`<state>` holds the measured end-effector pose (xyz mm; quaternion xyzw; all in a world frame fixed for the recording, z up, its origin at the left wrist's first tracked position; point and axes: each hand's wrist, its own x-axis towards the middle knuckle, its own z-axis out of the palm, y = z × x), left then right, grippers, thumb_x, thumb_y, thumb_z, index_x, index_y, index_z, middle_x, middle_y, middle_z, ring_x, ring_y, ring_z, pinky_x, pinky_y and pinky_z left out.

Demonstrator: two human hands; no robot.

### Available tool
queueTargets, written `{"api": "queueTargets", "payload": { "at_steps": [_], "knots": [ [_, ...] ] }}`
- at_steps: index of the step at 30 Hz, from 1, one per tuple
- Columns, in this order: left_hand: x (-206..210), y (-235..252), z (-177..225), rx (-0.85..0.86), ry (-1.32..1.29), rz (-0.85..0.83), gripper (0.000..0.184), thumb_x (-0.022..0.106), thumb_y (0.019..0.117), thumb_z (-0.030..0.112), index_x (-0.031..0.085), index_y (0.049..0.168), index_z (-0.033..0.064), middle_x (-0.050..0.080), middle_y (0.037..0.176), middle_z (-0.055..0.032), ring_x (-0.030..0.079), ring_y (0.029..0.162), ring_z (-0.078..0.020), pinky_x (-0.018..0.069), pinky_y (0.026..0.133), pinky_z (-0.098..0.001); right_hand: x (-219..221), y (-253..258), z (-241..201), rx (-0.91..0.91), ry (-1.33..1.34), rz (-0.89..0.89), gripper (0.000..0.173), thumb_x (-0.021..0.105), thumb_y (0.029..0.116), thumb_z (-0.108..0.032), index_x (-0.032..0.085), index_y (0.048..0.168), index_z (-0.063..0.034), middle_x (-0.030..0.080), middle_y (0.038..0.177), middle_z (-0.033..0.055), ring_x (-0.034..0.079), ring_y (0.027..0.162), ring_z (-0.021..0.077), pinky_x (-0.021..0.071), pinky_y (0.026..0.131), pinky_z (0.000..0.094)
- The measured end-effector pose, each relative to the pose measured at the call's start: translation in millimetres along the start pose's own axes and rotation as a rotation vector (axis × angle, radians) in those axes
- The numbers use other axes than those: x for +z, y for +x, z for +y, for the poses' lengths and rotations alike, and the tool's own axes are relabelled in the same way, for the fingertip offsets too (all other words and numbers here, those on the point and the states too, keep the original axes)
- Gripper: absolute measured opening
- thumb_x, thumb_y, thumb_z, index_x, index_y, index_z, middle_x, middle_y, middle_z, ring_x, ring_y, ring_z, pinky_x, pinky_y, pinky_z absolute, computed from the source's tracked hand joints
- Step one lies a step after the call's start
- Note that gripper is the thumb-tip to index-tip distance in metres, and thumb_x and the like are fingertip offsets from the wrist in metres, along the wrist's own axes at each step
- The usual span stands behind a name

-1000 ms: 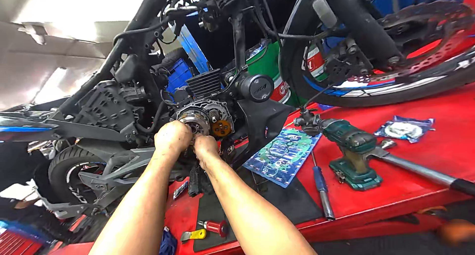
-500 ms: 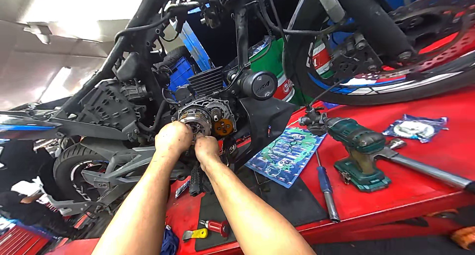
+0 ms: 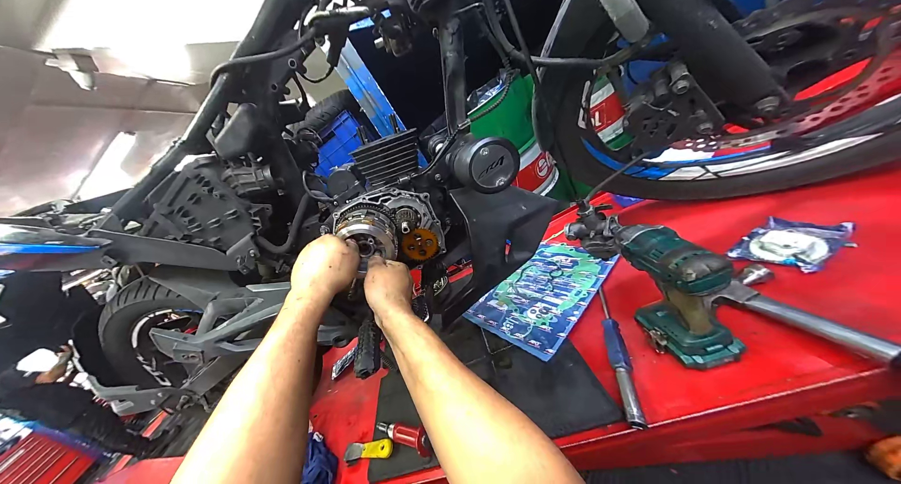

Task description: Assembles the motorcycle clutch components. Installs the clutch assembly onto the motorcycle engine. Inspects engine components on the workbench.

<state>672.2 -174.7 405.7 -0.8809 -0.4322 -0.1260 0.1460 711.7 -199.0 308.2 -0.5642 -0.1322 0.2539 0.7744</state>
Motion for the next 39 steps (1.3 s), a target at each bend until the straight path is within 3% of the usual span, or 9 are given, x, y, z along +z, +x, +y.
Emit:
{"api": "queueTargets", "payload": {
  "at_steps": [12, 15, 19, 22, 26, 33, 39],
  "knots": [
    [-2, 3, 6, 0.032, 0.071, 0.006, 0.052, 0.037, 0.1078, 0.04, 0.067, 0.089, 0.0016, 0.07, 0.102, -0.0247, 0.068, 0.102, -0.0437, 0.0511, 0.08, -0.0681, -4, 0, -10, 0.058, 0.003, -0.06, 0.044, 0.046, 0.1072, -0.04, 0.069, 0.091, -0.0053, 0.068, 0.097, 0.0172, 0.066, 0.094, 0.0324, 0.0503, 0.078, 0.0568],
    [-6, -3, 22, 0.032, 0.176, 0.047, 0.049, 0.042, 0.1051, 0.04, 0.069, 0.089, 0.0028, 0.071, 0.105, -0.0243, 0.068, 0.105, -0.0438, 0.0501, 0.079, -0.0693, 10, 4, -1, 0.092, 0.157, -0.103, 0.037, 0.046, 0.1064, -0.037, 0.063, 0.091, -0.0081, 0.058, 0.077, 0.0095, 0.055, 0.063, 0.0226, 0.0461, 0.056, 0.0435],
    [-5, -1, 26, 0.019, 0.174, 0.055, 0.048, 0.042, 0.1046, 0.04, 0.068, 0.088, 0.0028, 0.071, 0.104, -0.0239, 0.068, 0.104, -0.0433, 0.0501, 0.079, -0.0683, 15, 7, -1, 0.121, 0.224, -0.123, 0.037, 0.048, 0.1064, -0.038, 0.063, 0.089, -0.009, 0.056, 0.073, 0.0072, 0.052, 0.058, 0.0201, 0.0443, 0.053, 0.0403],
    [-2, 7, 18, 0.005, 0.079, 0.031, 0.051, 0.038, 0.1068, 0.04, 0.068, 0.09, 0.0025, 0.07, 0.105, -0.0239, 0.068, 0.106, -0.0437, 0.0511, 0.081, -0.069, 7, 8, -6, 0.127, 0.134, -0.088, 0.036, 0.05, 0.1043, -0.037, 0.065, 0.091, -0.0079, 0.059, 0.08, 0.0112, 0.057, 0.068, 0.0249, 0.0456, 0.06, 0.0465],
    [-3, 10, 18, -0.01, 0.04, -0.008, 0.051, 0.039, 0.107, 0.039, 0.068, 0.091, 0.0014, 0.07, 0.107, -0.0249, 0.067, 0.106, -0.0443, 0.0506, 0.083, -0.0692, 4, 7, -10, 0.087, -0.016, -0.019, 0.043, 0.05, 0.1044, -0.042, 0.07, 0.09, -0.0073, 0.07, 0.097, 0.0164, 0.068, 0.095, 0.0328, 0.0517, 0.077, 0.0581],
    [-3, 11, 8, 0.03, 0.005, -0.024, 0.052, 0.039, 0.1072, 0.04, 0.067, 0.087, 0.0007, 0.069, 0.1, -0.0248, 0.068, 0.1, -0.0439, 0.0508, 0.081, -0.0684, 2, 4, -6, 0.032, -0.077, -0.013, 0.047, 0.046, 0.1058, -0.044, 0.07, 0.088, -0.0073, 0.071, 0.096, 0.0157, 0.068, 0.096, 0.0328, 0.0517, 0.078, 0.0583],
    [-1, 7, 5, 0.044, 0.049, 0.006, 0.055, 0.037, 0.1085, 0.041, 0.068, 0.089, 0.0006, 0.07, 0.101, -0.025, 0.068, 0.102, -0.0433, 0.0509, 0.082, -0.0683, 2, 1, -1, -0.004, -0.072, -0.014, 0.048, 0.048, 0.1058, -0.043, 0.07, 0.083, -0.0075, 0.071, 0.09, 0.014, 0.068, 0.092, 0.0311, 0.0519, 0.077, 0.0568]
  ]
}}
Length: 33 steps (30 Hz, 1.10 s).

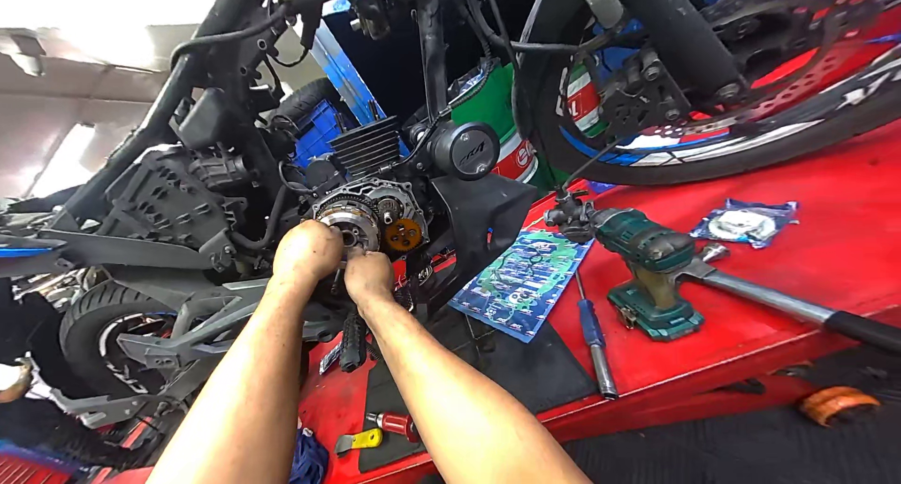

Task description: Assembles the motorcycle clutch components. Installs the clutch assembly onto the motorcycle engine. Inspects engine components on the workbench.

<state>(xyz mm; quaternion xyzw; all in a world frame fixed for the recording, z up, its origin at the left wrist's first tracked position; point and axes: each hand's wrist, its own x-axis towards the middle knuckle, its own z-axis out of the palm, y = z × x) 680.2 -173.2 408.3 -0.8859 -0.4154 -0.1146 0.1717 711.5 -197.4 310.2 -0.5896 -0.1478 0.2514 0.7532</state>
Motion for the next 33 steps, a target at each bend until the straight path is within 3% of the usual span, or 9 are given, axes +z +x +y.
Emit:
{"api": "queueTargets", "payload": {
  "at_steps": [14, 23, 26, 28, 31, 33],
  "knots": [
    [-2, 7, -2, 0.019, 0.008, 0.001, 0.054, 0.04, 0.1085, 0.041, 0.067, 0.085, 0.0003, 0.068, 0.095, -0.026, 0.067, 0.097, -0.0448, 0.0488, 0.08, -0.0696, 0, 4, 3, 0.033, 0.123, -0.028, 0.046, 0.051, 0.1045, -0.043, 0.068, 0.079, -0.0083, 0.069, 0.085, 0.0136, 0.067, 0.086, 0.0304, 0.0507, 0.072, 0.0559],
    [-1, 10, -3, 0.029, 0.006, 0.015, 0.055, 0.042, 0.1081, 0.042, 0.066, 0.081, -0.0003, 0.068, 0.092, -0.0274, 0.066, 0.094, -0.047, 0.0474, 0.077, -0.0722, -8, -5, 5, -0.025, 0.163, -0.047, 0.052, 0.047, 0.1068, -0.046, 0.07, 0.079, -0.0078, 0.068, 0.085, 0.0126, 0.066, 0.087, 0.0288, 0.0511, 0.076, 0.0543],
    [-1, 10, -5, 0.044, -0.006, 0.02, 0.054, 0.042, 0.1085, 0.04, 0.066, 0.082, -0.0008, 0.067, 0.092, -0.0271, 0.065, 0.094, -0.0471, 0.0464, 0.078, -0.0728, -7, -11, 8, -0.071, 0.17, 0.017, 0.045, 0.052, 0.105, -0.046, 0.068, 0.089, -0.0076, 0.068, 0.09, 0.0121, 0.067, 0.091, 0.0287, 0.0532, 0.081, 0.0536],
    [-1, 11, -6, 0.04, -0.006, 0.023, 0.054, 0.042, 0.1082, 0.041, 0.065, 0.081, 0.0001, 0.067, 0.091, -0.0263, 0.065, 0.092, -0.0465, 0.0468, 0.076, -0.0722, -3, -13, 10, -0.095, 0.237, 0.111, 0.035, 0.064, 0.0986, -0.04, 0.06, 0.112, -0.0077, 0.068, 0.098, 0.0128, 0.069, 0.094, 0.0292, 0.0561, 0.081, 0.0529],
    [-1, 11, -5, 0.017, -0.018, 0.022, 0.054, 0.042, 0.1079, 0.041, 0.066, 0.083, -0.0003, 0.067, 0.092, -0.0271, 0.066, 0.093, -0.0466, 0.0471, 0.077, -0.072, -2, -5, 8, -0.075, 0.365, 0.169, 0.062, 0.072, 0.0921, -0.031, 0.043, 0.143, -0.0121, 0.064, 0.123, 0.0162, 0.065, 0.112, 0.0306, 0.0553, 0.091, 0.0528],
    [-1, 10, -5, 0.009, -0.015, 0.017, 0.054, 0.042, 0.1085, 0.041, 0.066, 0.084, -0.0012, 0.067, 0.093, -0.0276, 0.065, 0.093, -0.0469, 0.0471, 0.077, -0.0717, -1, -2, 10, -0.095, 0.347, 0.157, 0.065, 0.071, 0.0921, -0.028, 0.044, 0.149, -0.0129, 0.059, 0.134, 0.0176, 0.06, 0.121, 0.0329, 0.0523, 0.097, 0.0539]
  ]
}}
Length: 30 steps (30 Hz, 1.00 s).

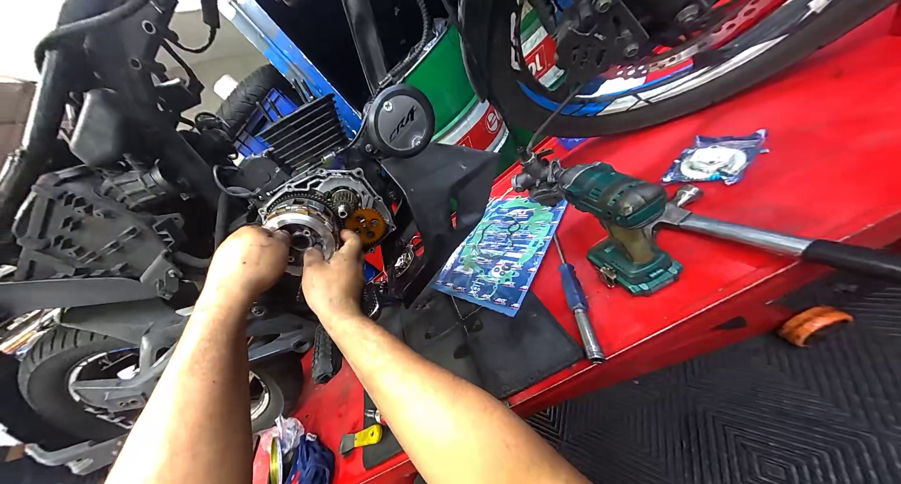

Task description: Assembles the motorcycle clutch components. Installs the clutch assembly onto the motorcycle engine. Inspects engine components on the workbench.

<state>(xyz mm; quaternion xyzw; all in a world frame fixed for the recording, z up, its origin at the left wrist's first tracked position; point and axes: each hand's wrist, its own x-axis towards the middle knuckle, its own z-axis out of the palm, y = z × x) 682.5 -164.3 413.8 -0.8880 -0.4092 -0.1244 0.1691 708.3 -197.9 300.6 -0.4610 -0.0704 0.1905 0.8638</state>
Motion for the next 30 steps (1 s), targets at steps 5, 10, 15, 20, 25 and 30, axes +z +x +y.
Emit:
{"api": "queueTargets", "payload": {
  "at_steps": [5, 10, 15, 20, 25, 30],
  "knots": [
    [1, -4, 3, -0.013, -0.004, 0.0, 0.055, 0.041, 0.1088, 0.041, 0.065, 0.082, -0.0005, 0.067, 0.091, -0.0266, 0.066, 0.092, -0.0462, 0.0471, 0.076, -0.071, 1, 1, 6, -0.112, -0.01, 0.018, 0.054, 0.07, 0.0938, -0.018, 0.055, 0.146, -0.0126, 0.056, 0.135, 0.0156, 0.059, 0.119, 0.0297, 0.0533, 0.097, 0.0489],
    [2, -4, 4, -0.027, -0.004, -0.004, 0.055, 0.041, 0.1088, 0.042, 0.066, 0.085, -0.0005, 0.068, 0.093, -0.0263, 0.066, 0.094, -0.0468, 0.0474, 0.078, -0.0711, -1, 5, 8, -0.11, 0.156, -0.026, 0.056, 0.067, 0.0932, -0.008, 0.052, 0.147, -0.0088, 0.057, 0.131, 0.0139, 0.059, 0.114, 0.025, 0.0521, 0.097, 0.0436],
    [2, -4, 5, -0.029, -0.014, -0.01, 0.054, 0.041, 0.1086, 0.042, 0.067, 0.086, -0.0009, 0.067, 0.096, -0.0278, 0.066, 0.096, -0.0465, 0.0472, 0.079, -0.0716, -11, 5, -7, 0.122, 0.4, -0.075, 0.049, 0.059, 0.0926, -0.002, 0.055, 0.141, -0.0077, 0.065, 0.111, 0.0117, 0.062, 0.097, 0.0217, 0.0531, 0.079, 0.0428],
    [3, -2, 3, -0.039, -0.042, -0.012, 0.054, 0.042, 0.1076, 0.042, 0.067, 0.088, -0.0011, 0.067, 0.095, -0.0275, 0.065, 0.095, -0.047, 0.0472, 0.079, -0.0721, -25, 6, -18, 0.281, 0.636, -0.154, 0.05, 0.057, 0.0856, 0.006, 0.059, 0.135, -0.0041, 0.057, 0.141, 0.012, 0.061, 0.105, 0.022, 0.0538, 0.072, 0.0395],
    [8, 1, -1, -0.087, -0.101, -0.037, 0.053, 0.044, 0.1065, 0.044, 0.068, 0.09, -0.0009, 0.068, 0.092, -0.0244, 0.066, 0.091, -0.0438, 0.0491, 0.078, -0.0696, -30, 7, -18, 0.172, 0.597, -0.187, 0.043, 0.054, 0.0844, 0.009, 0.07, 0.122, -0.0053, 0.065, 0.128, 0.0077, 0.061, 0.092, 0.0163, 0.0495, 0.064, 0.0335],
    [10, 1, -3, -0.093, -0.113, -0.033, 0.052, 0.044, 0.1065, 0.043, 0.068, 0.09, 0.0, 0.068, 0.092, -0.0245, 0.067, 0.091, -0.043, 0.0489, 0.078, -0.0695, -28, 5, -17, 0.132, 0.496, -0.158, 0.044, 0.057, 0.0876, 0.001, 0.062, 0.131, -0.0069, 0.065, 0.112, 0.011, 0.061, 0.083, 0.0194, 0.0504, 0.063, 0.0367]
  ]
}}
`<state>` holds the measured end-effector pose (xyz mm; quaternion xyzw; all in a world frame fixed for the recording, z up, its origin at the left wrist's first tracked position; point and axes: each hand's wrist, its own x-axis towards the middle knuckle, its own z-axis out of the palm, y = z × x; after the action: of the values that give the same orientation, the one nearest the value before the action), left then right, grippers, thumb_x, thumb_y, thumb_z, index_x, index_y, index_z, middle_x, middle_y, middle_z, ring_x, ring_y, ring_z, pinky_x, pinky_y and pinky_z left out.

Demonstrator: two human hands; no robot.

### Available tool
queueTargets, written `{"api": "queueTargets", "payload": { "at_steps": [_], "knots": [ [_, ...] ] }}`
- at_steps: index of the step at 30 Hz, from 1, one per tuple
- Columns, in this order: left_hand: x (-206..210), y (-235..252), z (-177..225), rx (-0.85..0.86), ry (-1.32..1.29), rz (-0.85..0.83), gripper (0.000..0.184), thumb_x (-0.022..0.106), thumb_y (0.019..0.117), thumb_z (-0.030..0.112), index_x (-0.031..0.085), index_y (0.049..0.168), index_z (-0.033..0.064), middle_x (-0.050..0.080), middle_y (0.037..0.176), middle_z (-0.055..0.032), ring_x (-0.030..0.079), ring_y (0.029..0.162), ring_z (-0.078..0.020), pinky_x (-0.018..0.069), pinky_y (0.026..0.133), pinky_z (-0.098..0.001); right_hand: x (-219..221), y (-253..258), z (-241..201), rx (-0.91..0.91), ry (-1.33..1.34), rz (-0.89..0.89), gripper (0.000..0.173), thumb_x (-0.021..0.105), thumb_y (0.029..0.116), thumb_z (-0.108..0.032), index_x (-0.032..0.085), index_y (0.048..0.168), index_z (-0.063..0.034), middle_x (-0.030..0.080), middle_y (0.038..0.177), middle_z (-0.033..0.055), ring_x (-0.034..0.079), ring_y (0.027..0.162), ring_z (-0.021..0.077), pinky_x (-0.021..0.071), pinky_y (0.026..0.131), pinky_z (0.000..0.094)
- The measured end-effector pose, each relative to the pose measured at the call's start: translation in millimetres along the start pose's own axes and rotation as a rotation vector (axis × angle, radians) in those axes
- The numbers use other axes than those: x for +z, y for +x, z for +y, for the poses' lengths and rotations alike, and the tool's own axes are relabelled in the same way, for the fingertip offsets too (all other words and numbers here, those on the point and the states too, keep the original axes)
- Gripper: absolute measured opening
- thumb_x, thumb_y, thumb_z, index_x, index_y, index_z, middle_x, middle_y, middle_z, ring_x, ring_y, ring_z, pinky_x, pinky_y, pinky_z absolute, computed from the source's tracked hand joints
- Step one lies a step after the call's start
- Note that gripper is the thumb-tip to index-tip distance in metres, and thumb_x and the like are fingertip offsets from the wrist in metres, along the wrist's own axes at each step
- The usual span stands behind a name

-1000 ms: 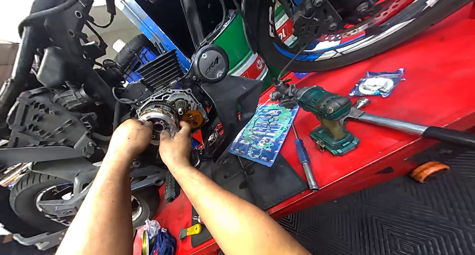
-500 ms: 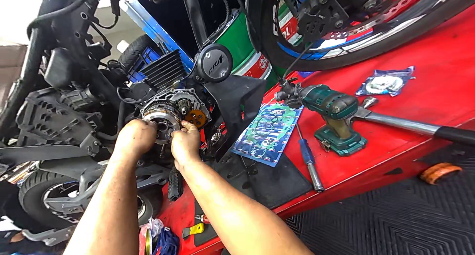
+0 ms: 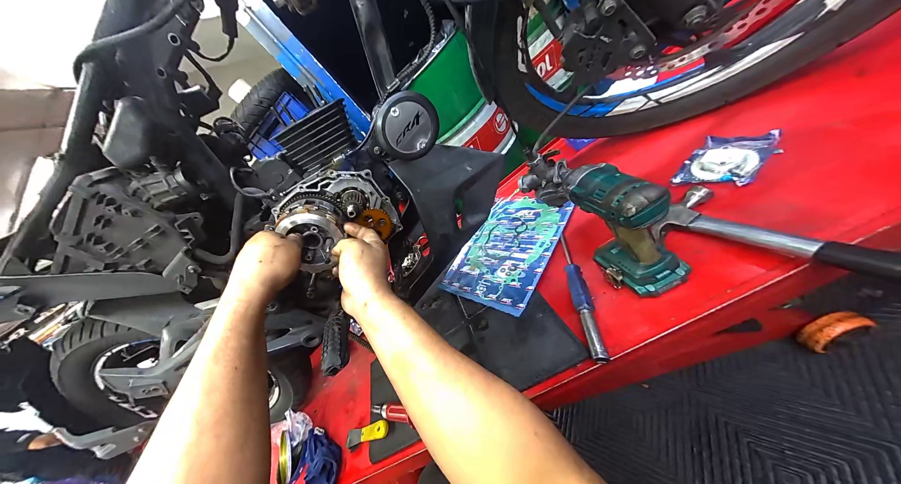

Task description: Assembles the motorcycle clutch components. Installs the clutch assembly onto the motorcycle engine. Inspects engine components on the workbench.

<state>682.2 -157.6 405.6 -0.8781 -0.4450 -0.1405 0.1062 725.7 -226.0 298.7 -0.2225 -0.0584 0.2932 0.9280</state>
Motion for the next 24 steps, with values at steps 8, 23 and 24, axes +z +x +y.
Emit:
{"api": "queueTargets", "payload": {
  "at_steps": [8, 23, 24],
  "knots": [
    [-1, 1, 1, 0.005, 0.01, 0.003, 0.052, 0.044, 0.1062, 0.044, 0.068, 0.088, 0.0012, 0.069, 0.091, -0.0229, 0.068, 0.089, -0.0412, 0.0501, 0.078, -0.0677, 8, 2, 6, 0.199, -0.395, -0.058, 0.026, 0.063, 0.0935, -0.029, 0.063, 0.108, -0.0079, 0.063, 0.085, 0.0118, 0.063, 0.068, 0.0241, 0.0539, 0.058, 0.0445],
    [4, 1, 0, -0.074, -0.164, -0.044, 0.046, 0.046, 0.1052, 0.041, 0.066, 0.095, 0.0008, 0.065, 0.085, -0.0184, 0.062, 0.075, -0.0336, 0.0497, 0.067, -0.0576, 20, -1, -8, 0.066, -0.786, -0.021, 0.042, 0.044, 0.1079, -0.036, 0.068, 0.092, -0.0051, 0.071, 0.099, 0.0163, 0.069, 0.099, 0.0312, 0.0542, 0.081, 0.0558],
    [6, 3, -2, -0.078, -0.182, -0.046, 0.045, 0.046, 0.1051, 0.041, 0.065, 0.094, 0.0019, 0.064, 0.083, -0.0166, 0.061, 0.073, -0.0317, 0.0492, 0.065, -0.0556, 21, -2, -9, 0.051, -0.822, -0.014, 0.042, 0.044, 0.1079, -0.035, 0.069, 0.091, -0.0052, 0.071, 0.1, 0.0163, 0.07, 0.101, 0.0311, 0.0543, 0.082, 0.0558]
  ]
}}
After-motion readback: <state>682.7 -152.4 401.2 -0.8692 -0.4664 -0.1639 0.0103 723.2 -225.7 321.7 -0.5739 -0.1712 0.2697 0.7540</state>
